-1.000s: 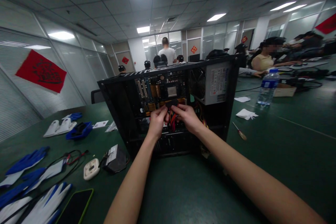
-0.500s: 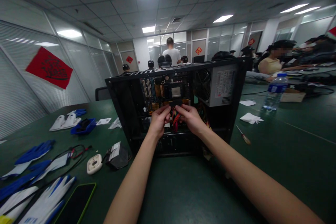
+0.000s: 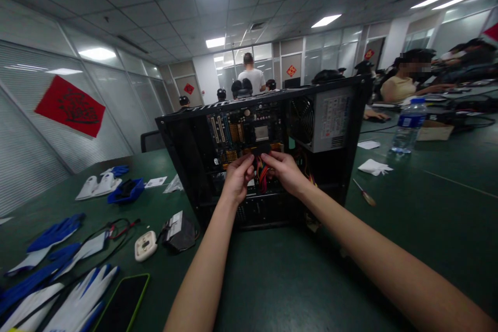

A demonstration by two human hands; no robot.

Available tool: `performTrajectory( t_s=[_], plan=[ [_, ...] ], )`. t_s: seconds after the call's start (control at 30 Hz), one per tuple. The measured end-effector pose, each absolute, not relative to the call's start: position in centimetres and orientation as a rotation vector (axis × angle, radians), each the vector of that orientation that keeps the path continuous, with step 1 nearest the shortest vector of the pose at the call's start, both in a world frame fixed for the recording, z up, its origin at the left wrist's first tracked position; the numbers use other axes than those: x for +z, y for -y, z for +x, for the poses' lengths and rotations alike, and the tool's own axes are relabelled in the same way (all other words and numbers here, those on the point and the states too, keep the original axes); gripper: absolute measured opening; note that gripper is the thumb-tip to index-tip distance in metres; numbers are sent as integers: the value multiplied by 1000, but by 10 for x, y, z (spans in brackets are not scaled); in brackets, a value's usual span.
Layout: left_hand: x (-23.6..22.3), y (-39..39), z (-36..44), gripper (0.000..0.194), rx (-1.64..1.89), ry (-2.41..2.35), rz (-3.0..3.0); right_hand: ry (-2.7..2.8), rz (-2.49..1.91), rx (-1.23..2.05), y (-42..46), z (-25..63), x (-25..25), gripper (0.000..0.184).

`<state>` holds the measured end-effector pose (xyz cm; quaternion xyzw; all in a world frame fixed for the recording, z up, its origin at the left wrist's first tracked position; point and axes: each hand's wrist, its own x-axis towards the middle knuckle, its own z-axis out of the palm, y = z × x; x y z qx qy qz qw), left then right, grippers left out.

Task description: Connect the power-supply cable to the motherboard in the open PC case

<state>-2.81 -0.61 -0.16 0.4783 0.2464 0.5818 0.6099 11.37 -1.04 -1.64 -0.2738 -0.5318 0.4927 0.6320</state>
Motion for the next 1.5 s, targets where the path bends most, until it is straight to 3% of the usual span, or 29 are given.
performTrajectory(
  t_s=[0.57, 1.5],
  plan=[
    [3, 2, -26, 43, 1262, -556, 1145, 1294, -691, 939, 10, 114, -15, 49],
    [1, 3, -23, 32, 1399, -622, 1326, 1294, -682, 990, 12, 115, -14, 48]
  ],
)
